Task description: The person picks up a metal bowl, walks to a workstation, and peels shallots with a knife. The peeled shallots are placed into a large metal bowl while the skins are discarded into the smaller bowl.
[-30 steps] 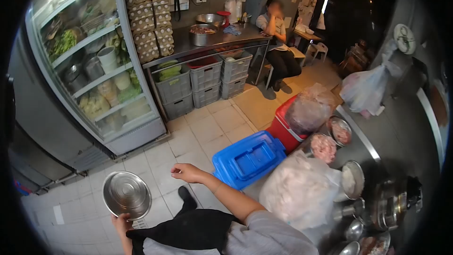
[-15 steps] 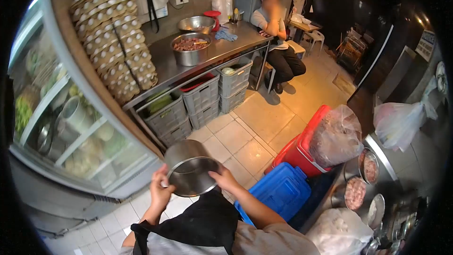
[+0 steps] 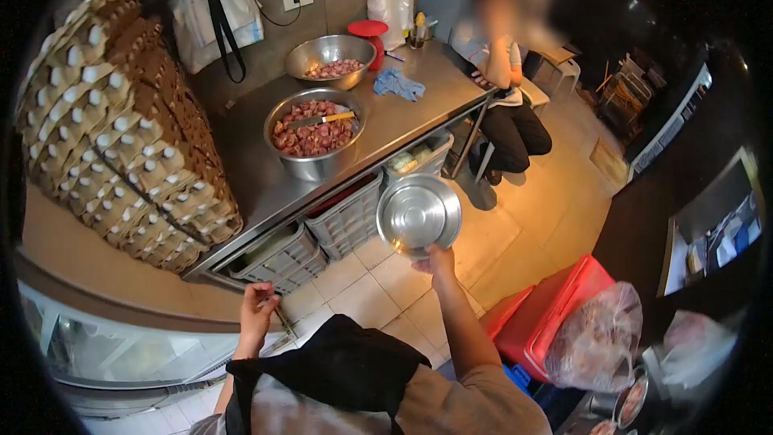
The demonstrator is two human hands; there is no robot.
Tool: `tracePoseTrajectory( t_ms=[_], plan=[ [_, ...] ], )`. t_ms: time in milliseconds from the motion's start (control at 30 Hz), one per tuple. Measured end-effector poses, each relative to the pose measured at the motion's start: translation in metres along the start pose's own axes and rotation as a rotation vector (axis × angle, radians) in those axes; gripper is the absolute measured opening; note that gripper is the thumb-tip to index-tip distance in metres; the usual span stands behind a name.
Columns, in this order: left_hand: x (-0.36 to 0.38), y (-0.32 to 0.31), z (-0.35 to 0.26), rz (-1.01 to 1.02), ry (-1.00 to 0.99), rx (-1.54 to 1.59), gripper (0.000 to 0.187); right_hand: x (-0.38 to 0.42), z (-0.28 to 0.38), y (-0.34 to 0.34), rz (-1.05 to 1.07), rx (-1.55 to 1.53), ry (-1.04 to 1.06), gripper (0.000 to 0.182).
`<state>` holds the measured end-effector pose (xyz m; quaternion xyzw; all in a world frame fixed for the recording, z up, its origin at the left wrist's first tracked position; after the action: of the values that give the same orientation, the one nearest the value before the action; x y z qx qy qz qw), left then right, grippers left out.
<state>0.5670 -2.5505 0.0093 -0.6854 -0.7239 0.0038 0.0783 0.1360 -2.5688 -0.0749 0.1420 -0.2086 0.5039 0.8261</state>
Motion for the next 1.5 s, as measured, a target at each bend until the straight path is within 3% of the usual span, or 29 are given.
tracePoseTrajectory(
  t_ms=[33,167,200,233,267,367,433,567,633,667,767,800,833,900,967,1033,1100,1167,1200,1300,1400,1433,1500],
  plan=[
    [-0.015,0.002,-0.001,-0.065,0.044,0.042,0.024,-0.033,0.015,-0.002,0.036,0.024,-0.019,0.03],
    [-0.106,-0.011,-0.022,-0.151,-0.096,-0.008,0.016,-0.126,0.105,-0.023,0.083,-0.022,0.172,0.03],
    [-0.135,-0.018,-0.031,-0.118,-0.158,-0.024,0.014,-0.142,0.12,-0.025,0.068,-0.051,0.228,0.03],
    [-0.159,-0.037,-0.062,-0.136,-0.336,-0.058,0.011,-0.159,0.133,-0.035,0.107,0.084,0.104,0.031],
    [-0.182,-0.059,-0.097,-0.136,-0.477,-0.313,0.01,-0.172,0.147,-0.042,0.11,0.091,0.11,0.031],
    [-0.249,-0.118,-0.142,-0.091,-0.599,-0.374,0.011,-0.21,0.183,-0.059,0.122,0.122,0.104,0.03],
    [-0.282,-0.153,-0.148,-0.05,-0.617,-0.464,0.011,-0.232,0.196,-0.072,0.156,0.154,0.05,0.029],
    [-0.33,-0.207,-0.111,0.086,-0.44,-0.813,0.023,-0.285,0.214,-0.087,0.254,0.258,-0.07,0.032],
    [-0.343,-0.212,-0.084,0.164,-0.197,-0.965,0.038,-0.31,0.227,-0.1,0.32,0.332,-0.093,0.037],
    [-0.348,-0.213,-0.085,0.143,-0.189,-0.955,0.037,-0.324,0.235,-0.102,0.291,0.379,-0.124,0.048],
    [-0.348,-0.218,-0.084,0.029,-0.099,-0.931,0.036,-0.312,0.364,-0.109,-0.351,1.402,0.849,0.053],
    [-0.352,-0.22,-0.086,-0.022,-0.07,-0.93,0.035,-0.303,0.394,-0.125,-0.279,1.326,0.883,0.051],
    [-0.355,-0.223,-0.086,-0.043,-0.088,-0.938,0.032,-0.289,0.419,-0.148,-0.199,1.25,0.911,0.049],
    [-0.356,-0.226,-0.076,-0.089,-0.1,-0.958,0.026,-0.266,0.425,-0.219,0.251,0.873,1.17,0.022],
    [-0.356,-0.224,-0.077,-0.18,-0.117,-0.919,0.019,-0.214,0.402,-0.293,0.836,0.871,1.351,0.01],
    [-0.353,-0.214,-0.077,-0.315,-0.055,-0.856,0.021,-0.188,0.347,-0.337,1.127,0.932,1.648,0.009],
    [-0.343,-0.203,-0.07,-0.428,0.001,-0.504,0.025,-0.197,0.29,-0.367,1.147,1.45,1.599,0.012],
    [-0.339,-0.209,-0.065,-0.459,-0.032,0.169,0.029,-0.197,0.278,-0.384,1.048,1.515,1.64,0.017],
    [-0.334,-0.206,-0.063,-0.513,-0.06,0.347,0.029,-0.199,0.272,-0.389,1.152,1.611,1.547,0.02],
    [-0.324,-0.193,-0.047,-0.636,-0.178,0.783,0.027,-0.205,0.276,-0.402,1.198,1.423,1.518,0.027],
    [-0.321,-0.194,-0.042,-0.729,-0.26,1.028,0.027,-0.217,0.295,-0.398,1.425,1.281,1.186,0.036],
    [-0.322,-0.197,-0.038,-0.736,-0.263,1.072,0.026,-0.219,0.304,-0.39,1.471,1.238,1.064,0.03],
    [-0.329,-0.202,-0.034,-0.711,-0.282,1.131,0.026,-0.225,0.305,-0.369,1.63,0.896,0.518,0.019]
  ],
)
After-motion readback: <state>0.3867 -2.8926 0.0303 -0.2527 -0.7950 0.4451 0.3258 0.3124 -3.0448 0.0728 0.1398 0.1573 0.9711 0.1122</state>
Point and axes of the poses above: each hand's wrist, its own x-axis away from the middle knuckle, its own y-axis out of the back of the hand, z = x × y, the point moved 10 cm from there along -x, towards the middle knuckle, and after that the axes turned 12 degrees about x, right-handed, at the moved point
